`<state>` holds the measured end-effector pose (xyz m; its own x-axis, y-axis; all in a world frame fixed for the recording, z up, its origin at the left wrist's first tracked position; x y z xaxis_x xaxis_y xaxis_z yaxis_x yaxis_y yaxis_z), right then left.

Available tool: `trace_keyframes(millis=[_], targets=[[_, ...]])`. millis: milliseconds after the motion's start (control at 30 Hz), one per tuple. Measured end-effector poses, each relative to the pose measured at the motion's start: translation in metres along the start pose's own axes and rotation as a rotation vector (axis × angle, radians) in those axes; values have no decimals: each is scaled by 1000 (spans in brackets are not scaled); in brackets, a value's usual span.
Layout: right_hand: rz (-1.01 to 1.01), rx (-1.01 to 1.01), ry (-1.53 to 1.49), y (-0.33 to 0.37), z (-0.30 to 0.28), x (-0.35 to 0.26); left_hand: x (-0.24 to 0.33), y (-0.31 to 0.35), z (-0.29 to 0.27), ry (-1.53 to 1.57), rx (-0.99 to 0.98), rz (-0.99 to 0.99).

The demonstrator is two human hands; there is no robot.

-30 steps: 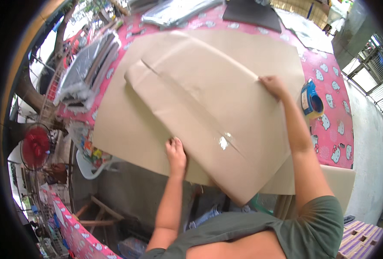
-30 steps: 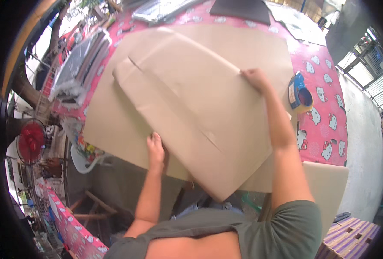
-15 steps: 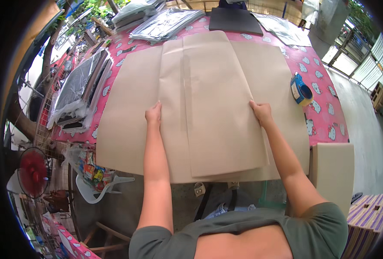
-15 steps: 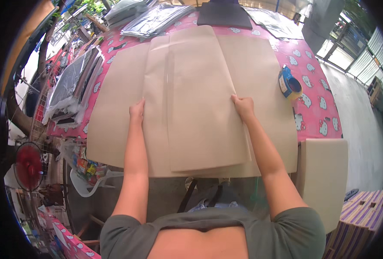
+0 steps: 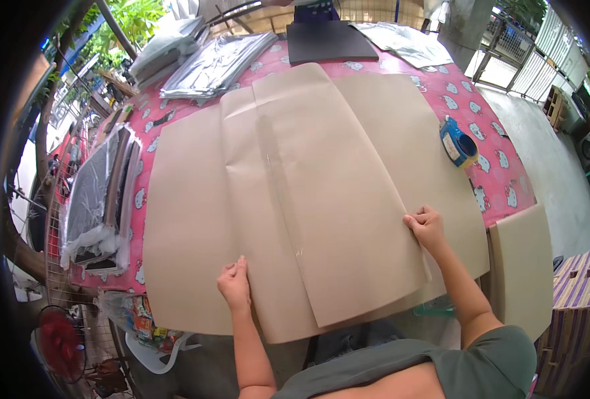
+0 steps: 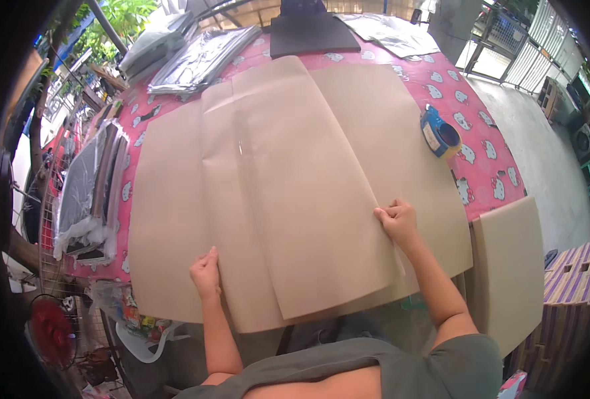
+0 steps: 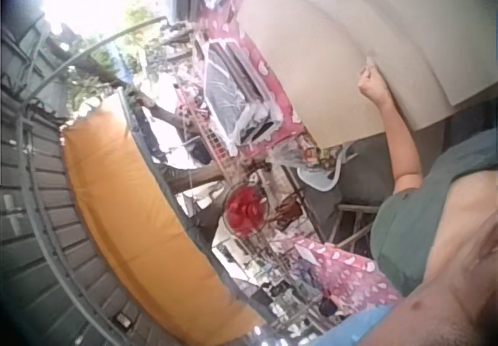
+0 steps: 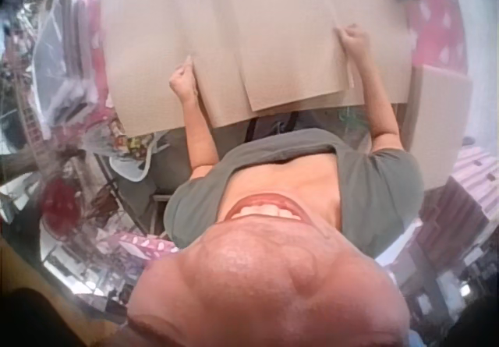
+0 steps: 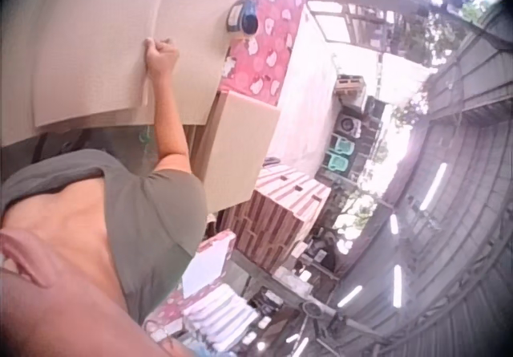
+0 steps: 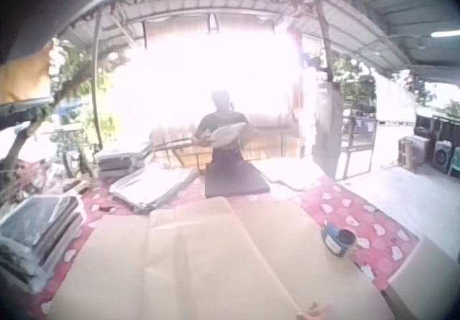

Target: The person wraps several flat rectangular items in brown paper, folding the paper around each item and securing the seams with clear tape using a tape dispenser.

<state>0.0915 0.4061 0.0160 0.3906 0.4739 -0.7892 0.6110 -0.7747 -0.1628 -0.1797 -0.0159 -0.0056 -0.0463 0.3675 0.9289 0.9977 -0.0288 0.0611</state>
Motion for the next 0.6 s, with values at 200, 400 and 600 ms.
trace_keyframes(millis=[200,400,600], targets=[[-234,134,124,-162,66,-17,27,-111,64,-178,130,40],[-242,135,416,-411,177,-40,77,-339,155,-1,146,23],[26,-312,51,-316,175,-19,57,-262,148,-568,-188,55]])
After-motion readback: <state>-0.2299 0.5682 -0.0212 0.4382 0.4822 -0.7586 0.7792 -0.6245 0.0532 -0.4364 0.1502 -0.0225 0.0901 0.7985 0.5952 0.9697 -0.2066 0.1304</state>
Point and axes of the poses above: each hand's wrist, its own y-axis away from the middle knuckle, its own z-axis out of the palm, x = y × z, the point moved 8 cm from there along -y, towards the middle knuckle, and after that the axes turned 2 degrees about -z, right-handed, at the moved point
